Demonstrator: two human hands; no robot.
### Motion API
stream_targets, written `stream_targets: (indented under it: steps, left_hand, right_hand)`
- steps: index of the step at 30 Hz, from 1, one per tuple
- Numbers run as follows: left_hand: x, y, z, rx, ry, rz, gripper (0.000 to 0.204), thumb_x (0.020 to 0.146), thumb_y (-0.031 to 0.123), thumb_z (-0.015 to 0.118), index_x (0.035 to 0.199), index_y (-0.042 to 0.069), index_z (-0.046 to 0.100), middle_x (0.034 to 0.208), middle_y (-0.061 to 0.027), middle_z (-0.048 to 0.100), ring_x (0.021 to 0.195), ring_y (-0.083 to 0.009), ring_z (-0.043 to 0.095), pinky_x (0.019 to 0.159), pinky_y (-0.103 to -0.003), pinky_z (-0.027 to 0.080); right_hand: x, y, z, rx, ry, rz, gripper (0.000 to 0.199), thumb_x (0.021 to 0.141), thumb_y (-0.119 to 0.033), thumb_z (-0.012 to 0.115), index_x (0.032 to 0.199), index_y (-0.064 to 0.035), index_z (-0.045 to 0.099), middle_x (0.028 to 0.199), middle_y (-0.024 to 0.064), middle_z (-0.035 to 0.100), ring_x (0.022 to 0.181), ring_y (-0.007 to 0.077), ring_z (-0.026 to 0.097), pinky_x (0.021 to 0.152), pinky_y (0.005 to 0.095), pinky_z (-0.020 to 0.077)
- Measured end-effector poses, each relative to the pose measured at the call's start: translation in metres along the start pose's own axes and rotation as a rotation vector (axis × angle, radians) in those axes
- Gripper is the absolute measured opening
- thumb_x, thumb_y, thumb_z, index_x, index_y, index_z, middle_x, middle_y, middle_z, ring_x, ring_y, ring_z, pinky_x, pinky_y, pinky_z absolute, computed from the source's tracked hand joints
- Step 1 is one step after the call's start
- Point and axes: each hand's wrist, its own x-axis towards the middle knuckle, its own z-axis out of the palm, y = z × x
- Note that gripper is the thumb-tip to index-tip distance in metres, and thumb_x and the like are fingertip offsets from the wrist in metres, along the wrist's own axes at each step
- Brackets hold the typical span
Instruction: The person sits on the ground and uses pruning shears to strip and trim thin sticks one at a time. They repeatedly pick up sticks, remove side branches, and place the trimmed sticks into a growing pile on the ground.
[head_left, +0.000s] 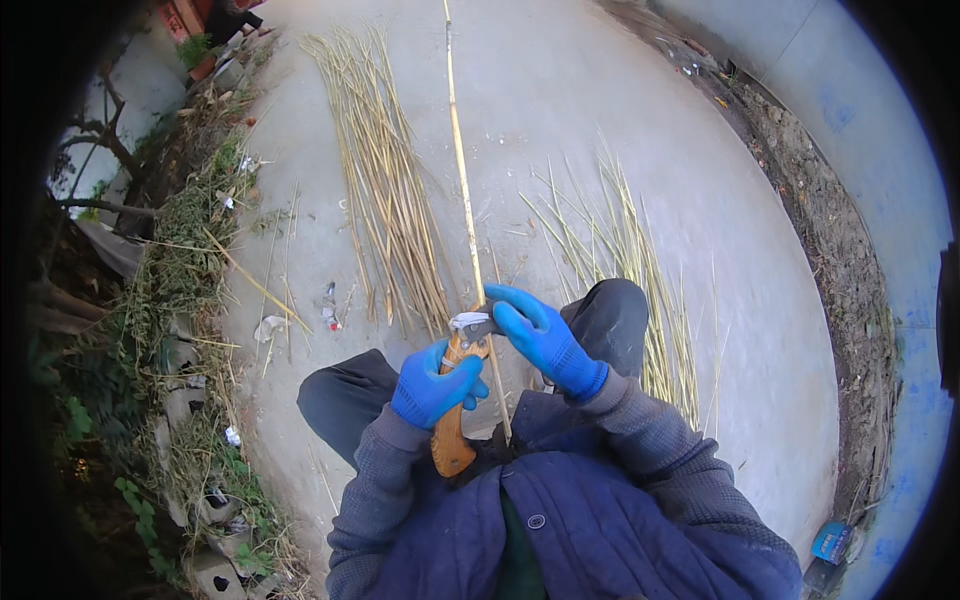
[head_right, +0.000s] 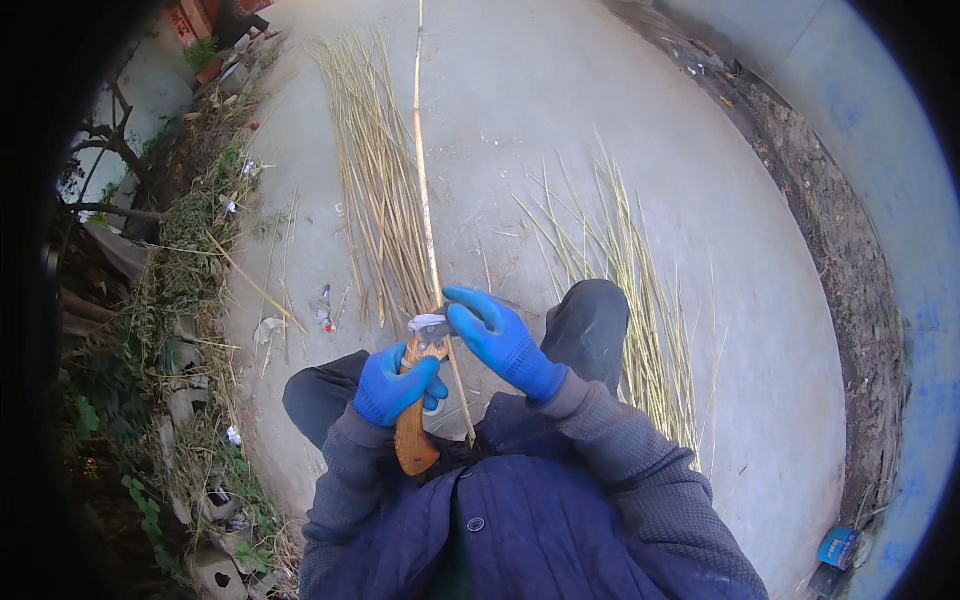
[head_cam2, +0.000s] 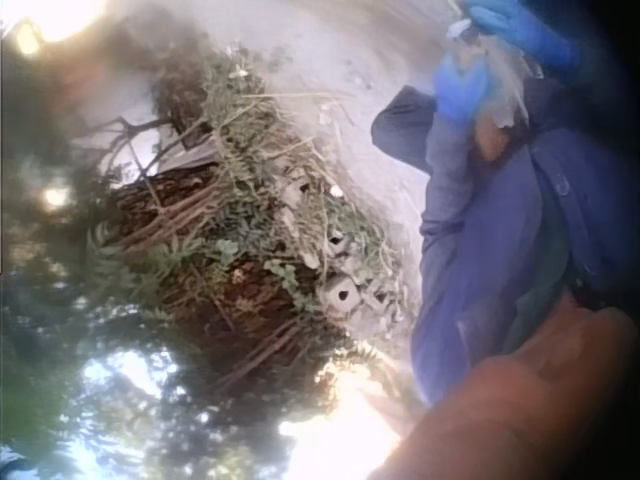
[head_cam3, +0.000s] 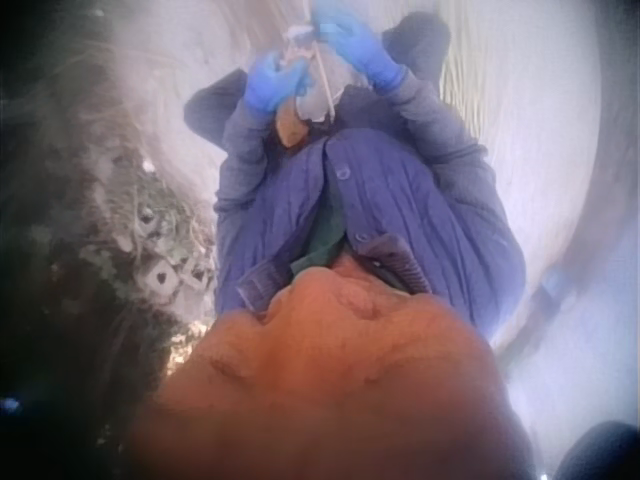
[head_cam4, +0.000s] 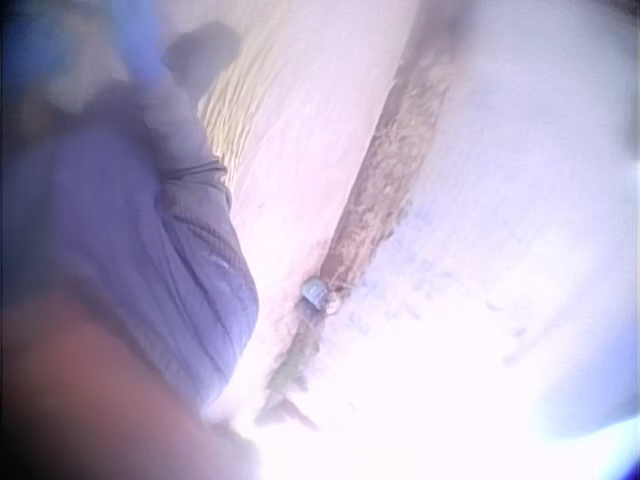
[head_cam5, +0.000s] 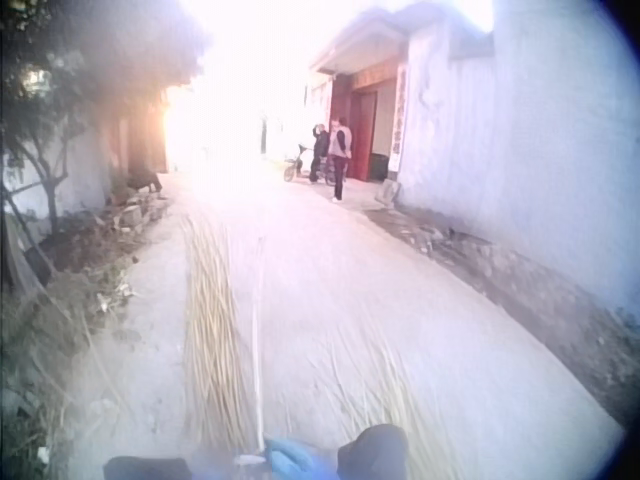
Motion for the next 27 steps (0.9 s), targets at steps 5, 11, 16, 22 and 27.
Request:
stream_targets:
  steps: [5, 11, 16, 22, 27]
  left_hand:
    - [0.018, -0.006, 0.0, -0.074, 0.092, 0.065, 0.028, 0.093, 0.015, 0.064, 0.111, -0.005, 0.06, 0.085, -0.0139, 0.07, 0.071, -0.0189, 0.071, 0.058, -0.027, 0.058]
    - [0.063, -0.012, -0.062, -0.353, 0.379, 0.127, 0.034, 0.091, 0.027, 0.068, 0.108, -0.002, 0.064, 0.081, -0.0136, 0.069, 0.063, -0.0194, 0.066, 0.055, -0.029, 0.056]
    - [0.082, 0.012, -0.187, -0.426, 0.639, 0.24, 0.045, 0.09, 0.031, 0.067, 0.123, 0.001, 0.06, 0.105, -0.0113, 0.066, 0.084, -0.0193, 0.065, 0.067, -0.03, 0.055]
    - [0.089, 0.015, -0.162, -0.516, 0.535, 0.224, 0.039, 0.09, 0.028, 0.069, 0.115, -0.001, 0.062, 0.09, -0.0119, 0.068, 0.068, -0.019, 0.065, 0.058, -0.028, 0.054]
    - [0.086, 0.006, -0.054, -0.434, 0.361, 0.178, 0.038, 0.091, 0.027, 0.068, 0.115, -0.003, 0.062, 0.088, -0.0139, 0.068, 0.07, -0.0201, 0.067, 0.059, -0.031, 0.057]
  right_hand:
    - [-0.03, 0.017, 0.019, -0.223, 0.036, 0.142, 0.035, 0.099, -0.024, 0.056, 0.128, -0.0048, 0.055, 0.087, 0.0108, 0.067, 0.071, 0.0158, 0.066, 0.063, 0.0304, 0.0526]
    - [-0.063, 0.025, 0.007, -1.04, -0.081, -0.384, 0.016, 0.09, -0.017, 0.062, 0.102, -0.0067, 0.058, 0.066, 0.0135, 0.062, 0.056, 0.0288, 0.063, 0.05, 0.0382, 0.0477]
    - [-0.142, -0.017, -0.066, -1.163, -0.338, -0.356, 0.015, 0.086, -0.018, 0.066, 0.096, -0.0084, 0.062, 0.062, 0.0108, 0.06, 0.051, 0.0297, 0.06, 0.047, 0.0397, 0.0456]
    - [-0.156, -0.05, -0.101, -0.853, -0.38, 0.058, 0.027, 0.093, -0.02, 0.061, 0.117, -0.0075, 0.062, 0.067, 0.0103, 0.063, 0.06, 0.0249, 0.066, 0.056, 0.0363, 0.0515]
    - [-0.064, -0.033, -0.062, -0.526, -0.275, 0.296, 0.024, 0.097, -0.021, 0.056, 0.116, -0.0063, 0.061, 0.078, 0.0129, 0.067, 0.065, 0.0226, 0.066, 0.061, 0.0352, 0.0524]
